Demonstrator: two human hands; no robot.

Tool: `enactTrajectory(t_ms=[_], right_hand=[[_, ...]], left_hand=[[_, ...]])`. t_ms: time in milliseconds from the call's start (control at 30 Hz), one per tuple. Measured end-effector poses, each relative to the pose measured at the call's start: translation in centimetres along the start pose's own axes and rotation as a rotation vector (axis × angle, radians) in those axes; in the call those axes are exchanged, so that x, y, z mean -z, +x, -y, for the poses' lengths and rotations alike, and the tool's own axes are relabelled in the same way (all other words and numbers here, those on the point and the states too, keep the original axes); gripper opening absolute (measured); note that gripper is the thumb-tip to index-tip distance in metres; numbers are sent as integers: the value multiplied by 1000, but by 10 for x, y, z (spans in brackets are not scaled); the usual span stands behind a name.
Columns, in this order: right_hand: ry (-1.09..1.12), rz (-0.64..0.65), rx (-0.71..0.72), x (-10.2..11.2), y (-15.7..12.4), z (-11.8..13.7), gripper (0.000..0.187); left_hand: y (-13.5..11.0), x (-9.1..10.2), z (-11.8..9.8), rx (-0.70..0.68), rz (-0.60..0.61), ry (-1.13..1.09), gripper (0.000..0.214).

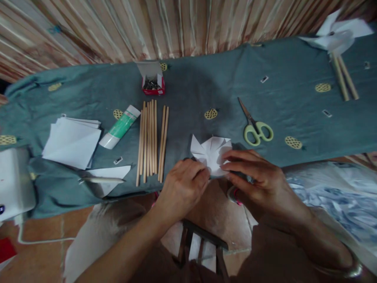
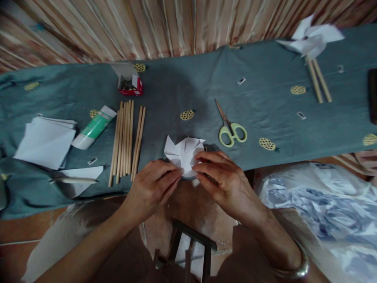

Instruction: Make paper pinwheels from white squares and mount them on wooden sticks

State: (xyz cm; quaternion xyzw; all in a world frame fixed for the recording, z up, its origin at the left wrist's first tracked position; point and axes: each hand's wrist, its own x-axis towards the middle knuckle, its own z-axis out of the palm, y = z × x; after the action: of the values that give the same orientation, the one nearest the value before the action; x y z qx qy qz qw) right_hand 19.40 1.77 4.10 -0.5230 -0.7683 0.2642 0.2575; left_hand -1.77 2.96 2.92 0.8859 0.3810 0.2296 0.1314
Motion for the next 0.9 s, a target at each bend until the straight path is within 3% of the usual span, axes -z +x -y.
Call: enactTrajectory(t_ms=[167,467,700,900], right_hand=[[43,12,-18,-5,5,-5,11],[-158,-33,69,-13,19,6,15],[-188,-59,76,-17,24,8,14],[-190,-74,55,-20,26,8,13]], left_hand=[[1,0,0,2,3,-15,11],[1,3,2,-9,44,-49,11],[0,3,1,-8,80,-47,9],[-2,2,2,-2,22,-67,8]])
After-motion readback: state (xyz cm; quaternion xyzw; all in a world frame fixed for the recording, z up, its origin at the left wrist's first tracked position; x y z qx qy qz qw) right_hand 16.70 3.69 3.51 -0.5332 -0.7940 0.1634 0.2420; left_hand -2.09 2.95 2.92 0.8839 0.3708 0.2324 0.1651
